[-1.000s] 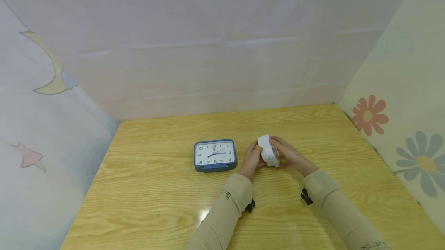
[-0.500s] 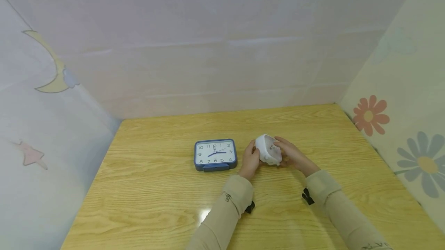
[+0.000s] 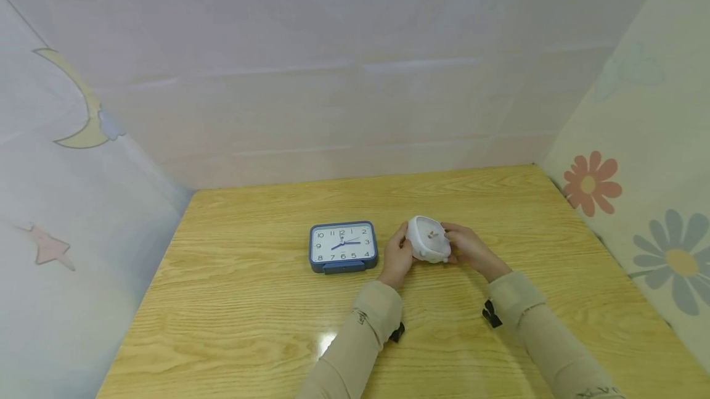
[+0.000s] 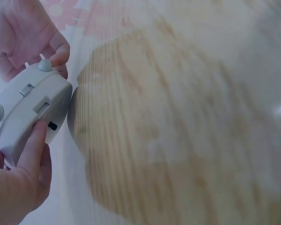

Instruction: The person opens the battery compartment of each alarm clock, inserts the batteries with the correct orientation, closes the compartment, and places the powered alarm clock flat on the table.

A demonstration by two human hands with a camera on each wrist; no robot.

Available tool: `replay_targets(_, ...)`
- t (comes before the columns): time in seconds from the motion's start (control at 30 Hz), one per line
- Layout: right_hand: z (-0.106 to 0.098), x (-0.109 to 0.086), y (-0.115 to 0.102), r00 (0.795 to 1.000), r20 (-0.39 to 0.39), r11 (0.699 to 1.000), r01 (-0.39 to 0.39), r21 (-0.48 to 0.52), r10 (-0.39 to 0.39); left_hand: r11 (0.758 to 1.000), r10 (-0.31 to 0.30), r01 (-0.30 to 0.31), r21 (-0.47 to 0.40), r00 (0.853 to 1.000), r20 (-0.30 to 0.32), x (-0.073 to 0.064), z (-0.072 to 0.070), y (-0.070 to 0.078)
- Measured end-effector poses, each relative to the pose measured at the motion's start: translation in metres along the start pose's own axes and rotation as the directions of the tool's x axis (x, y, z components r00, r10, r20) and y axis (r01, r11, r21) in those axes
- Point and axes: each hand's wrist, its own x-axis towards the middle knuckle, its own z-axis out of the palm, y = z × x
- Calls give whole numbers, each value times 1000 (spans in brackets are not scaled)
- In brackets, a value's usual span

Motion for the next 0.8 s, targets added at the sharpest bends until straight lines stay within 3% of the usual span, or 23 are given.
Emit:
replay_targets(0.13, -1, 3, 4, 1000, -17, 1000, 9, 24, -9, 999, -22, 22, 30, 1000, -13, 1, -1, 1)
replay_targets(0.37, -1, 5, 7, 998, -54, 999, 19, 40, -17, 984, 9, 1, 179, 999, -52, 4, -3, 0)
replay_targets(0.57, -3, 5, 8, 998, -64, 999, 14, 32, -12, 979, -13, 21, 203, 999, -41, 5, -1, -3)
replay_targets(0.8, -2, 1, 5, 996, -88, 999, 17, 46, -13, 959, 9, 14, 282, 997, -80, 7, 0, -4)
